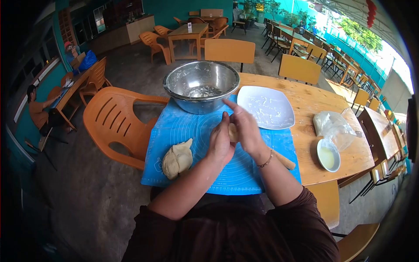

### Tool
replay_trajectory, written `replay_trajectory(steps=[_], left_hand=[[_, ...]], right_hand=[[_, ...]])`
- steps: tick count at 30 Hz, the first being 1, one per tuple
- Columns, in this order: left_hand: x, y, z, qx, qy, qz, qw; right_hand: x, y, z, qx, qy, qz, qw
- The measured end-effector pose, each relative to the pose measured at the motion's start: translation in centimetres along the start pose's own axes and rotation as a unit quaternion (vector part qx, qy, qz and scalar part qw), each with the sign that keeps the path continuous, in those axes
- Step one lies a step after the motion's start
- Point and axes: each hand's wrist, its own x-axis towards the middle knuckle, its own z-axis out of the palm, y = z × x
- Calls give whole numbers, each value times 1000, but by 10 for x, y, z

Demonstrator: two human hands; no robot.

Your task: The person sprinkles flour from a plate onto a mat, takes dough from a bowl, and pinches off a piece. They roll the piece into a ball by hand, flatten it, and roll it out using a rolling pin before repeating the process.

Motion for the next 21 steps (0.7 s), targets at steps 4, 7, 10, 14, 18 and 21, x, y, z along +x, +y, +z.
replay_trajectory(steps=[4,7,10,14,18,21], left_hand=[[32,6,-27,-277,-469,7,839],[-1,32,0,-74,77,-25,994],[7,23,-27,57,-93,56,993],[-6,0,-7,218,-174,145,949],[-8,1,-6,215,-158,130,955],[-12,31,-1,192,-73,72,976]], right_hand=[[-23,-7,37,-175,12,-127,976],[-31,-9,55,-152,43,-156,975],[-16,-1,44,-139,60,-135,979],[8,25,13,108,64,72,990],[-15,14,21,72,60,32,995],[-33,-1,42,-7,24,-83,996]])
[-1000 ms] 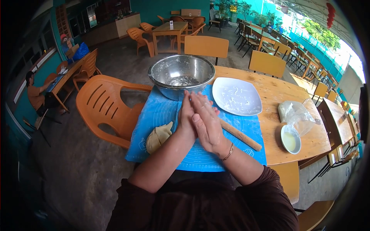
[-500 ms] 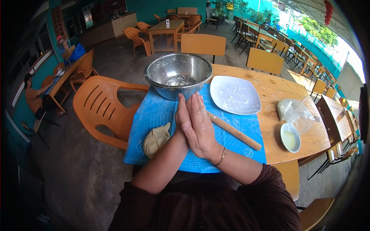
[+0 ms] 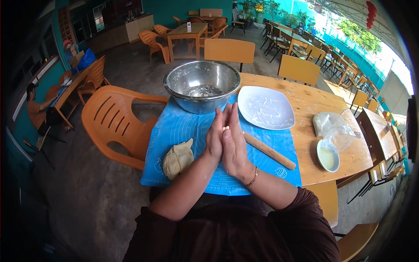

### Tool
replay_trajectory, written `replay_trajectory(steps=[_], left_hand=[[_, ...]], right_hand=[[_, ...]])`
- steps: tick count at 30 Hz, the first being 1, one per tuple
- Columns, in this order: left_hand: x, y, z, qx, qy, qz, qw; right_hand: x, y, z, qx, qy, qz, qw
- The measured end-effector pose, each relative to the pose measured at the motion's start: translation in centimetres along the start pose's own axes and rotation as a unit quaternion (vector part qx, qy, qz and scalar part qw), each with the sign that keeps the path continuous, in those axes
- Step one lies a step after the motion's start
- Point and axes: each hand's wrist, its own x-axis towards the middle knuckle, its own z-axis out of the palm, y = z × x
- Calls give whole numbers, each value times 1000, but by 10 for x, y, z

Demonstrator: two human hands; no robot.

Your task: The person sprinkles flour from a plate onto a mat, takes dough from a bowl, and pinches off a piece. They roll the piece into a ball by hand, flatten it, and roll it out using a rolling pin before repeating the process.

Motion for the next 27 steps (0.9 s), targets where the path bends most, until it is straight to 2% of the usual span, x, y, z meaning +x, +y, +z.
replay_trajectory(steps=[1,2,4,5,7,9,10,12,14,15,16,18,19,20,22,26,27], left_hand=[[5,-5,-7,2,3,0,1000],[13,-17,-17,-26,-30,12,999],[13,-16,-17,-55,-66,26,996],[10,-17,-13,-83,-107,22,991],[7,-21,-5,-132,-157,16,979],[-3,-20,3,-82,-157,9,984],[-7,-19,6,-30,-153,4,988],[-5,-24,5,-34,-158,-2,987],[-6,-27,4,51,-150,14,987],[-6,-29,7,77,-95,34,992],[-4,-32,4,78,-93,34,992],[1,-35,-1,116,1,84,990],[2,-32,-2,124,28,120,984],[6,-37,-10,213,64,158,962],[7,-35,-14,269,99,136,948],[8,-30,-17,190,47,90,976],[10,-24,-17,109,53,84,989]], right_hand=[[-1,4,5,-11,-8,-34,999],[0,6,5,-9,-9,-32,999],[12,10,-2,-120,-8,-7,993],[21,12,-8,-161,25,-1,987],[31,52,-20,-183,47,5,982],[35,62,-34,-205,68,14,976],[37,56,-41,-146,85,60,984],[44,39,-52,-24,114,147,982],[48,28,-58,103,138,233,957],[49,29,-60,142,153,230,951],[48,29,-62,143,152,231,950],[50,24,-67,197,24,242,950],[48,17,-65,213,-3,247,945],[46,9,-59,269,-29,246,931],[44,32,-53,124,-104,211,964],[44,34,-60,209,-115,247,939],[46,20,-63,282,-109,268,915]])
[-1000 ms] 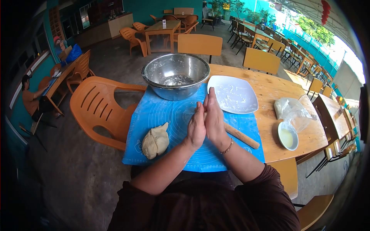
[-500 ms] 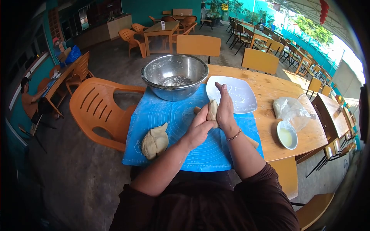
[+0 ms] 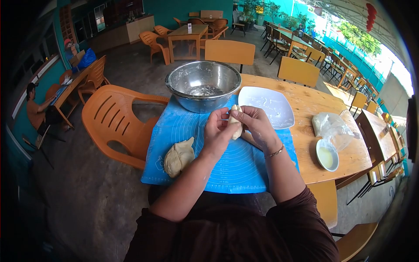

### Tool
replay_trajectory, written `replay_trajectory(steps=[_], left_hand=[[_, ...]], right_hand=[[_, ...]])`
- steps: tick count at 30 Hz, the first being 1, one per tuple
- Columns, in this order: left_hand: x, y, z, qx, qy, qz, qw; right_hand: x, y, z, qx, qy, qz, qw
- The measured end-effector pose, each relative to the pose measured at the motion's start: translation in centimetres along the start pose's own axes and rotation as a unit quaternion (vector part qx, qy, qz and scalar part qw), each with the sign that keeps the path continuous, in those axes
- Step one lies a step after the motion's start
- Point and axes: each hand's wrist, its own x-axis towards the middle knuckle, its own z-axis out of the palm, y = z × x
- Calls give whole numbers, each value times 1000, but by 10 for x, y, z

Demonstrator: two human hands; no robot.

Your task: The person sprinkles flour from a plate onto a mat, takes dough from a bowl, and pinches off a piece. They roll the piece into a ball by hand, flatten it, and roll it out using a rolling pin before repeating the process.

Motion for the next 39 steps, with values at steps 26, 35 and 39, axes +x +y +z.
replay_trajectory(steps=[26,35,39], left_hand=[[-1,15,-8,-119,-16,-201,972],[-2,17,-7,-153,8,-127,980],[-4,24,-2,-99,-20,-56,993]], right_hand=[[-8,17,24,-268,77,-174,944],[-9,16,12,-128,55,-146,979],[-10,3,11,74,113,-23,991]])
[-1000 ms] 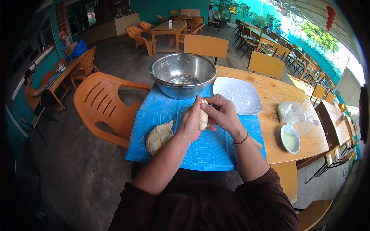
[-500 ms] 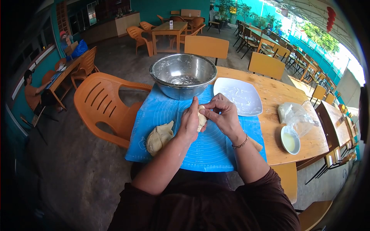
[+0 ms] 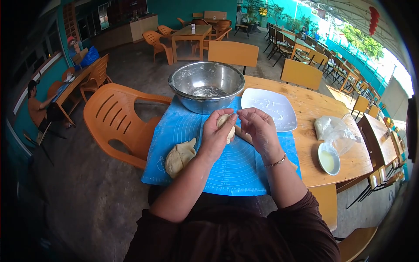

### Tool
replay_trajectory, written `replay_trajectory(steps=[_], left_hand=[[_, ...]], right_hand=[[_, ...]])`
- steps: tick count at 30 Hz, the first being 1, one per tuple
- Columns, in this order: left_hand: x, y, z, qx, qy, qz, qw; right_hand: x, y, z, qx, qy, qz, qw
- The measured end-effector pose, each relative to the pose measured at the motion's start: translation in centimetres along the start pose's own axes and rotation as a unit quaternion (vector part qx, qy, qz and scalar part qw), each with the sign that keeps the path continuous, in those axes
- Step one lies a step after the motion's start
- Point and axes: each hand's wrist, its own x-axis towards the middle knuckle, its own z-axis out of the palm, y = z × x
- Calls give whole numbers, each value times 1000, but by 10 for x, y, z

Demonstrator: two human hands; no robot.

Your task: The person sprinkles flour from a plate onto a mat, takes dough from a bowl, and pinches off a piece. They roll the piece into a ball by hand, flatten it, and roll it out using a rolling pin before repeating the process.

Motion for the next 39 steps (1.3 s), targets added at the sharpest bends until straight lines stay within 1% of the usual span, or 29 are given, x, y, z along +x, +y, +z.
replay_trajectory(steps=[2,4,5,9,11,12,14,16,18,20,21,22,23,24,25,26,27,28,29,30,31,32,33,34,35,36,37,38,39], left_hand=[[0,2,0,18,-6,9,1000],[1,0,1,-37,-35,20,999],[0,0,1,-37,-35,19,999],[-3,4,-1,-17,-31,9,999],[-3,4,0,-2,-35,7,999],[-3,4,1,-19,-34,25,999],[-2,3,-1,-35,-33,43,998],[1,0,-8,-157,-60,-5,986],[-1,-3,-6,-128,-72,-11,989],[-5,-9,-1,-90,-94,13,991],[-9,-5,2,5,-88,8,996],[-11,-8,5,5,-89,8,996],[-14,-13,12,134,-43,113,984],[-16,-17,14,259,4,215,942],[-16,-22,7,359,34,287,887],[-13,-24,6,361,35,288,886],[-9,-24,7,266,62,247,930],[-6,-19,9,167,89,202,961],[-8,-11,8,189,73,145,969],[-6,-14,1,190,75,143,968],[-3,-15,-3,206,-16,166,964],[-3,-18,-2,187,-81,164,965],[-4,-17,2,167,-146,157,962],[-8,-18,8,164,-149,157,962],[-13,-20,13,103,-167,124,973],[-17,-23,17,41,-184,90,978],[-18,-26,20,35,-167,75,983],[-16,-24,18,34,-168,75,982],[-11,-20,15,48,-156,77,984]], right_hand=[[0,-6,3,-12,15,-19,1000],[0,-2,2,-16,4,-10,1000],[0,-2,2,-21,-7,-2,1000],[0,-1,0,-51,0,12,999],[0,-3,-2,-69,19,13,997],[1,-2,-2,-69,19,13,997],[5,0,-2,-38,66,-25,997],[10,5,-7,-44,64,-22,997],[12,10,-10,-50,62,-19,997],[11,16,-4,-114,51,-25,992],[6,15,5,-87,33,22,995],[3,18,11,-110,-5,-1,994],[0,27,17,-103,-34,-25,994],[-3,35,24,-95,-65,-48,992],[-8,38,29,-113,-86,-105,984],[-15,37,32,-111,-88,-106,984],[-23,35,36,-219,-81,-182,955],[-30,31,40,-322,-73,-253,909],[-36,28,47,-338,-57,-264,902],[-34,30,45,-336,-57,-262,903],[-28,32,42,-331,-41,-272,903],[-21,35,37,-327,-24,-283,901],[-11,38,32,-283,-2,-276,918],[-1,39,22,-285,1,-278,917],[8,37,8,-214,34,-210,953],[7,36,5,-179,50,-175,967],[6,34,3,-142,68,-140,978],[-1,36,7,-230,50,-208,949],[-10,36,15,-315,29,-275,908]])
